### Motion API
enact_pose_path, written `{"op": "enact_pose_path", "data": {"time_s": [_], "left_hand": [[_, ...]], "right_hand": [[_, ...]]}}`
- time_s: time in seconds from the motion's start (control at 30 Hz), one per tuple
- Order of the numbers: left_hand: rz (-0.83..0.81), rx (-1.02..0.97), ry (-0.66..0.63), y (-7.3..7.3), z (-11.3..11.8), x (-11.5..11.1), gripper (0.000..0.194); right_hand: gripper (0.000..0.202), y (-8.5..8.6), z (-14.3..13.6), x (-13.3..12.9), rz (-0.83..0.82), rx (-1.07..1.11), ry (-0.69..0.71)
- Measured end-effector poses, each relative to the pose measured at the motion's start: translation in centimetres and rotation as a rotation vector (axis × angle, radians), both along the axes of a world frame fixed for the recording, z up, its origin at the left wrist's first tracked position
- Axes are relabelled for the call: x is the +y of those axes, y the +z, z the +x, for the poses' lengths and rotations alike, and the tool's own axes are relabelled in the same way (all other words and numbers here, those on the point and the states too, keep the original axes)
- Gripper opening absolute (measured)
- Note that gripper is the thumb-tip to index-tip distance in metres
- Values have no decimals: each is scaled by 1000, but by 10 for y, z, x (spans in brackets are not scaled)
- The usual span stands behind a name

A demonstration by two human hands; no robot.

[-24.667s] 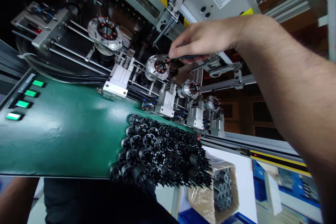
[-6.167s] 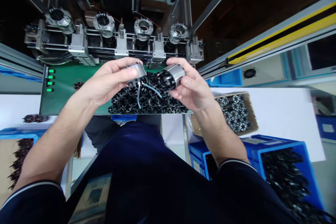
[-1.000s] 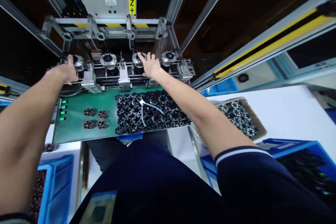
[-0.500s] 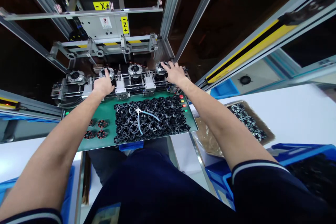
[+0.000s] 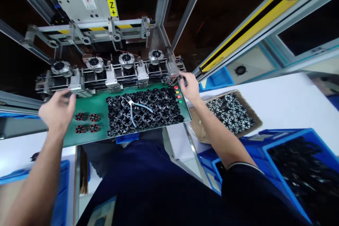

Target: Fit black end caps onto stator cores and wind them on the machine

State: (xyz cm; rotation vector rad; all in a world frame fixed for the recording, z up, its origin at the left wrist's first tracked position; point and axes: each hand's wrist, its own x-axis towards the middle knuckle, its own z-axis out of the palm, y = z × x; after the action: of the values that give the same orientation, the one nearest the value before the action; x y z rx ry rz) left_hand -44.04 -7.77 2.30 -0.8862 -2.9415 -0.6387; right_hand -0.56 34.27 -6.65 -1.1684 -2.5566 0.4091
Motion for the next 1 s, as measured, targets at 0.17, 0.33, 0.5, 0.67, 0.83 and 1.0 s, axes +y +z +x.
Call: {"op": "enact_pose_path", "data": {"time_s": [0.17, 0.33, 0.5, 0.67, 0.83, 1.0], "left_hand": [[93, -138, 159, -75, 39, -128, 38], [-1, -269, 40, -103, 56, -152, 62], [-101, -289, 58, -108, 47, -148, 74], [-93, -223, 27, -109, 45, -138, 62], [20, -129, -111, -115, 38, -130, 34], [269, -88, 22, -135, 24, -132, 67]], "right_hand": [[57, -76, 84, -63, -118, -66, -123], [48, -115, 92, -78, -127, -53, -170], [47, -129, 88, -74, -89, 20, -199], [41, -138, 93, -69, -86, 57, -202], [48, -135, 96, -75, -89, 82, -210], [43, -119, 90, -77, -115, 86, -219]]}}
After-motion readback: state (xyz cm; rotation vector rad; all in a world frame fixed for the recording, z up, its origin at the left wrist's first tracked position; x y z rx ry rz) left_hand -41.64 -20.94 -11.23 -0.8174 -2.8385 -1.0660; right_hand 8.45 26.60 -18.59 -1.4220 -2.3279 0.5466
